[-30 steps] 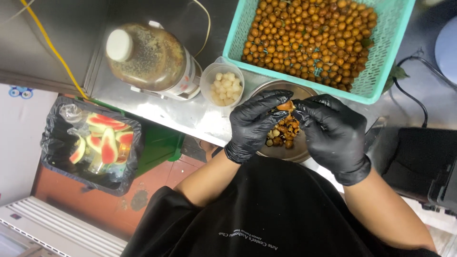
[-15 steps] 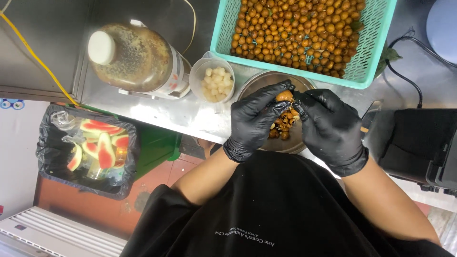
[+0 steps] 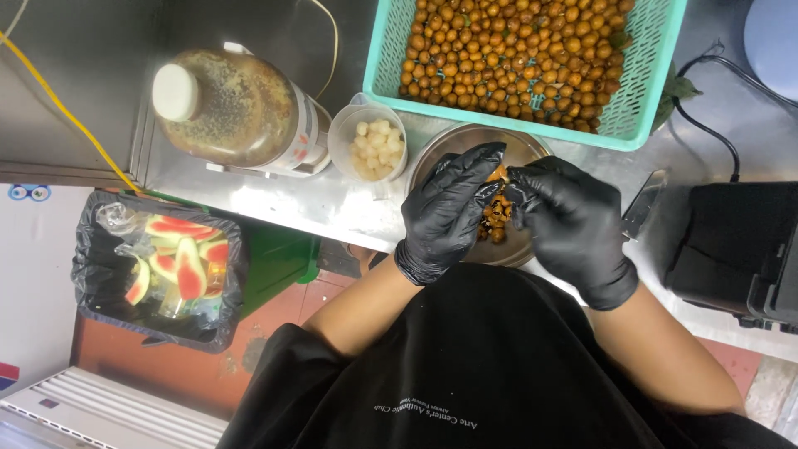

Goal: The person is using a small wooden stick to remove the pits from individual fruits, likely for use in a drink or dish.

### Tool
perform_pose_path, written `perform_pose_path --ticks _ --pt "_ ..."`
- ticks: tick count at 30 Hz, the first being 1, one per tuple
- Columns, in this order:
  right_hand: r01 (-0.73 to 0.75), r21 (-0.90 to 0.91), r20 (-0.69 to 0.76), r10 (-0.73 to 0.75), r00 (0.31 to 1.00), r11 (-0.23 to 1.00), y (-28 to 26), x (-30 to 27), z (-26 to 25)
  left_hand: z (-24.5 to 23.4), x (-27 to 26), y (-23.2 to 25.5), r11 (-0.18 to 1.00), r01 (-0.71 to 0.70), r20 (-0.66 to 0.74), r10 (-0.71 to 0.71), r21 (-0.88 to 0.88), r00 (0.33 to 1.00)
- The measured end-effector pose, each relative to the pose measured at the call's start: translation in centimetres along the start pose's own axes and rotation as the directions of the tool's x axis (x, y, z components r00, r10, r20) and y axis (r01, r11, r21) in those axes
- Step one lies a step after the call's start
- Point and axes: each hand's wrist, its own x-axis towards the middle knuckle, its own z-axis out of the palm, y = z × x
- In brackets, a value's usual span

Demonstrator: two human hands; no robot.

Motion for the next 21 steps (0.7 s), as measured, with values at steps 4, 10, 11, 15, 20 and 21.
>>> perform_pose_path --ticks 4,10,11,15,20,21 --pt "-0.23 0.168 0.173 0.201 0.964 0.959 1.3 -0.2 -0.4 0.0 0.0 -1.5 0.996 0.007 0.074 -0.001 -0.088 0.997" --pt "0.107 -0.112 -0.087 -0.117 0.989 0.988 -0.2 -0.5 0.6 1.0 0.2 -1.9 0.888 0.227 0.128 -0.191 -0.4 0.973" --pt "0.131 -0.132 -0.079 -0.142 0.987 0.983 -0.2 -0.3 0.6 0.9 0.2 -2.0 0.729 0.4 0.181 -0.363 -0.556 0.914" --pt "0.115 -0.163 -0.064 -0.127 0.99 0.98 -0.2 -0.2 0.4 1.2 -0.5 -2.5 0.603 0.492 0.216 -0.472 -0.628 0.855" --pt "0.101 -0.138 -0.1 -0.115 0.988 0.985 -0.1 -0.4 0.1 1.7 -0.8 -0.7 0.64 0.508 0.18 -0.506 -0.577 0.843" --pt "0.107 -0.134 -0.106 -0.122 0.987 0.985 -0.3 -0.3 0.0 1.8 -0.9 -0.6 0.628 0.498 0.174 -0.505 -0.598 0.846"
